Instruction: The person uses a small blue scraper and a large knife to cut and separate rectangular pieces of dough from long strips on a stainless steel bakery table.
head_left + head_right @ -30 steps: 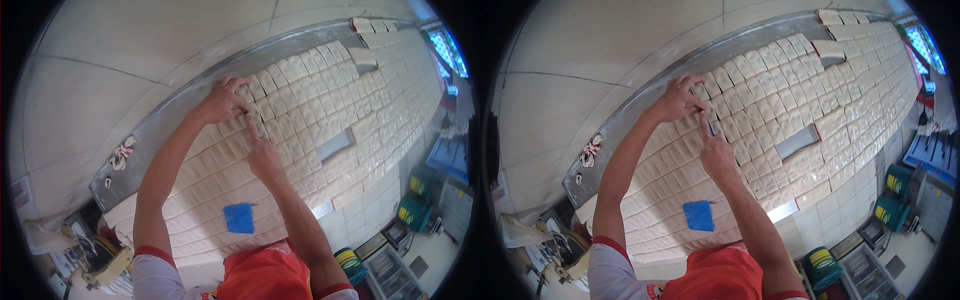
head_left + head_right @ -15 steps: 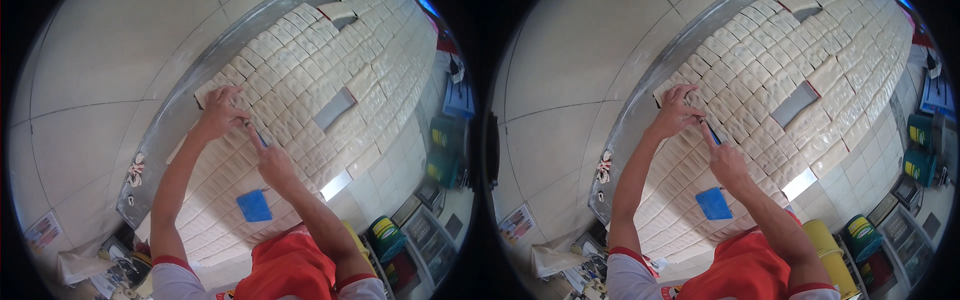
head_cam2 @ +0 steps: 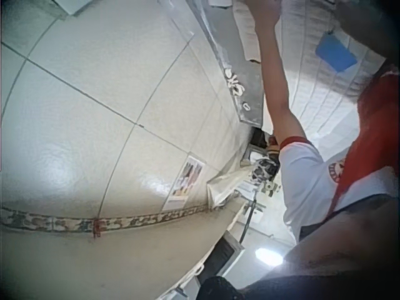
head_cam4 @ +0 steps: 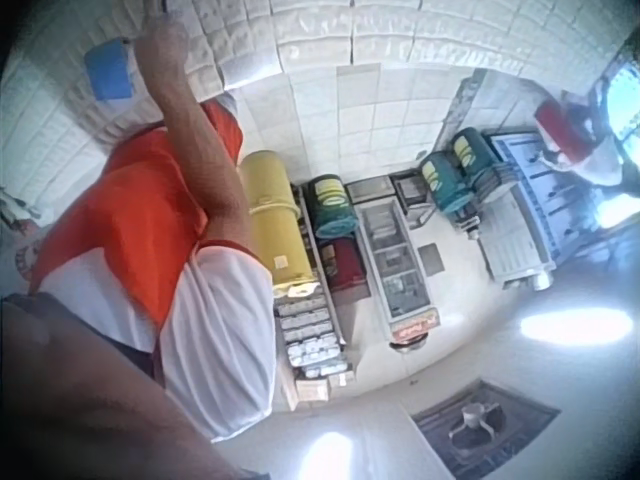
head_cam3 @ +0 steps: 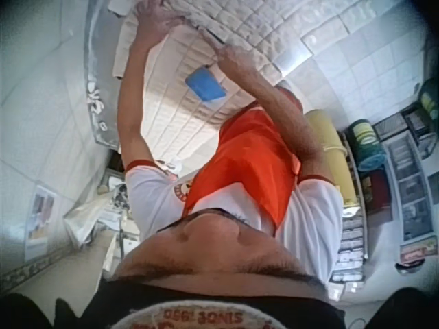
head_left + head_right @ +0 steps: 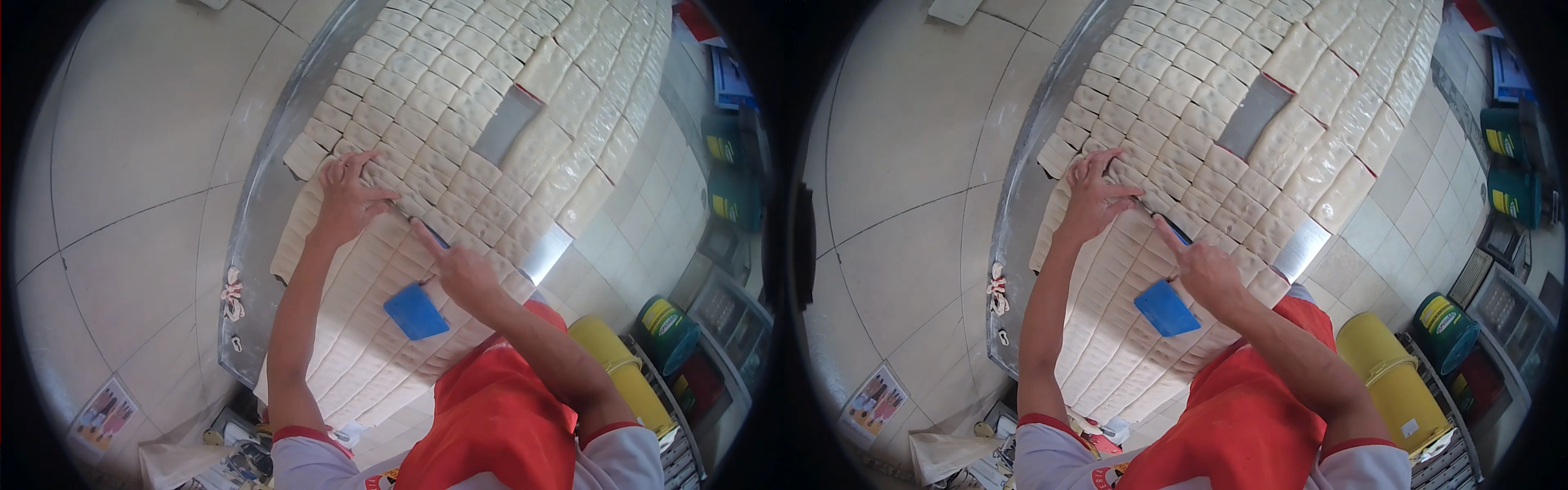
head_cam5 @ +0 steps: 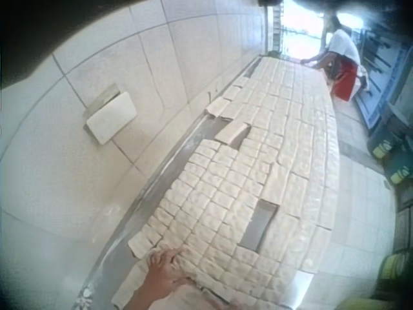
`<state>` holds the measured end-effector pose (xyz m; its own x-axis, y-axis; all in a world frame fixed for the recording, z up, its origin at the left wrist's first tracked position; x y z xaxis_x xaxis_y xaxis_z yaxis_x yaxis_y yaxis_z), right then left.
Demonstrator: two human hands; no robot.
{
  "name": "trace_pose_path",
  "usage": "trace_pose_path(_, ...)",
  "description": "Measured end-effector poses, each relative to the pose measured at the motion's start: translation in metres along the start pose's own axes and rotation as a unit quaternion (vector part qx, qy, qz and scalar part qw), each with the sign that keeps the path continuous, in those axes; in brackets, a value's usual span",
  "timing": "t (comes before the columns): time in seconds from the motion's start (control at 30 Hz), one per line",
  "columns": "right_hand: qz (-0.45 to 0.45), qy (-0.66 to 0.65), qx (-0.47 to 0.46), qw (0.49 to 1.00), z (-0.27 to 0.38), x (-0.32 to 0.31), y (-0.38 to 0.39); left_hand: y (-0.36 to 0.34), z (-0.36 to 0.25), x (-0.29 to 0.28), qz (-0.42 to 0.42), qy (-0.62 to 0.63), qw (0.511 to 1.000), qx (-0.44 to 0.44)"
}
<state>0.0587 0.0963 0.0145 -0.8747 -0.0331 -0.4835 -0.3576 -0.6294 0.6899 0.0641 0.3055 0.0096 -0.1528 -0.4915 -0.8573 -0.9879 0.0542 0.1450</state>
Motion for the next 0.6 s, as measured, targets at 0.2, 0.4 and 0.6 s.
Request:
trace_pose_path(0.2,-0.066,0.028,-0.016,0.997,-0.034,0.018,0.006,-0.003,-0.048,0.012,-0.016,0.001,0.999,0.032)
trace_pose_path(0.4,-0.007,-0.005,0.007,1.000,-0.050,0.020,0.041,0.013,-0.056,0.035,0.015,-0.005,1.000,0.022)
trace_pose_path(0.6,-0.077,0.051,-0.010,0.996,-0.080,0.034,0.054,0.013,-0.105,0.053,0.002,0.008,0.999,0.037)
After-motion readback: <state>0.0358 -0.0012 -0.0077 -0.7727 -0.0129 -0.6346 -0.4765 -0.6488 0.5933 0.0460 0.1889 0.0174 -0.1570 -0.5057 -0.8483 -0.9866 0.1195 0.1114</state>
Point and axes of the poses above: each hand's wrist, its own y-axis away from the middle knuckle, its own x-axis out of the palm, z = x × y, the point moved 6 cm from there along -y, towards the middle knuckle, and after that the axes turned 2 degrees about y, right-handed, at the moved point
